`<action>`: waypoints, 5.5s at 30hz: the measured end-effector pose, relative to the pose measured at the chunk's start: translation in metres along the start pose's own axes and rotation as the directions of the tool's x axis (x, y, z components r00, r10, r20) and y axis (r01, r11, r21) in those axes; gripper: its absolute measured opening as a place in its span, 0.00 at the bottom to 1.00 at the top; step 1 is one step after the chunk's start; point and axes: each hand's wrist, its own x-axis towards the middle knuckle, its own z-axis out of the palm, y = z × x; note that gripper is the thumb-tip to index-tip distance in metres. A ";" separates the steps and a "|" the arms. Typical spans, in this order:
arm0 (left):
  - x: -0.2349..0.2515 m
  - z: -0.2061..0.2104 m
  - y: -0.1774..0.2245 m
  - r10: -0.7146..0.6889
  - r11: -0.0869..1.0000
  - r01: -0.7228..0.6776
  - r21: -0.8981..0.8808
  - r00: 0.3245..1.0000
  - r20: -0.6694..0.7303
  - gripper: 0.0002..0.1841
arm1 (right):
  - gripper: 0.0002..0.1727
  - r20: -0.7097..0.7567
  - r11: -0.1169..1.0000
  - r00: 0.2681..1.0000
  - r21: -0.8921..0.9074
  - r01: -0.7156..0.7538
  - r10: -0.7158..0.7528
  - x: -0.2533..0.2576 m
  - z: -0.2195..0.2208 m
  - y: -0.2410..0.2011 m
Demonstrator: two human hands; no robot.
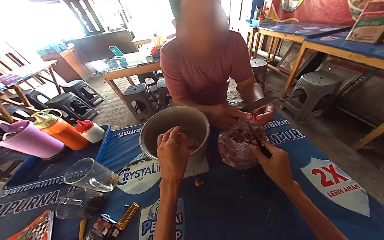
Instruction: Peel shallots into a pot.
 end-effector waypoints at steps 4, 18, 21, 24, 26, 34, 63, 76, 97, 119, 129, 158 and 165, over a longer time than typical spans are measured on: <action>-0.003 -0.013 0.010 -0.004 1.000 0.004 -0.004 1.000 0.015 0.15 | 0.20 0.052 0.999 0.999 -0.031 0.009 -0.008 0.000 -0.003 -0.003; -0.097 0.002 0.012 -0.138 0.983 0.020 0.183 0.736 0.663 0.12 | 0.18 0.264 0.993 0.958 -0.061 -0.099 0.112 -0.001 -0.008 -0.011; -0.097 0.010 0.009 -0.039 0.999 0.049 -0.004 0.849 0.528 0.11 | 0.14 0.334 0.996 0.939 0.074 0.056 -0.078 -0.005 -0.006 -0.010; -0.090 0.020 0.016 -0.048 0.969 0.153 -0.193 0.887 0.459 0.13 | 0.14 0.483 0.984 0.869 0.175 0.030 -0.113 -0.004 -0.007 -0.012; -0.083 0.027 0.023 -0.109 0.906 0.285 -0.313 0.872 0.477 0.14 | 0.14 0.481 0.984 0.875 0.172 -0.040 -0.049 -0.002 -0.008 -0.013; -0.048 0.061 0.059 -0.179 0.421 0.598 -0.682 0.792 0.584 0.13 | 0.22 0.335 0.962 0.938 0.213 -0.170 0.092 0.008 -0.025 -0.008; -0.055 0.095 0.081 0.094 0.810 0.046 -0.585 0.973 0.208 0.12 | 0.26 0.709 0.497 0.702 0.585 -0.641 0.070 0.007 -0.034 -0.026; -0.064 0.106 0.083 0.254 0.876 -0.191 -0.444 0.963 0.088 0.10 | 0.22 0.649 0.342 0.718 0.635 -0.693 0.251 0.003 -0.028 -0.033; -0.043 0.091 0.075 -0.311 0.255 0.626 -0.737 0.775 0.551 0.12 | 0.21 0.474 0.665 0.804 0.476 -0.576 0.358 0.012 -0.025 -0.019; -0.053 0.097 0.056 -0.132 0.638 0.519 -0.569 0.802 0.583 0.14 | 0.27 0.542 0.706 0.785 0.428 -0.564 0.299 0.008 -0.021 -0.020; -0.044 0.095 0.080 -0.317 -0.035 0.796 -0.605 0.565 0.762 0.10 | 0.31 0.590 0.643 0.807 0.610 -0.463 0.023 0.002 -0.018 -0.026; -0.062 0.111 0.089 -0.385 0.097 0.621 -0.778 0.744 0.546 0.02 | 0.25 0.561 0.482 0.811 0.671 -0.563 0.166 -0.006 -0.013 -0.035; -0.066 0.111 0.094 -0.385 0.156 0.545 -0.824 0.802 0.458 0.03 | 0.24 0.583 0.387 0.777 0.677 -0.627 0.239 -0.006 -0.013 -0.038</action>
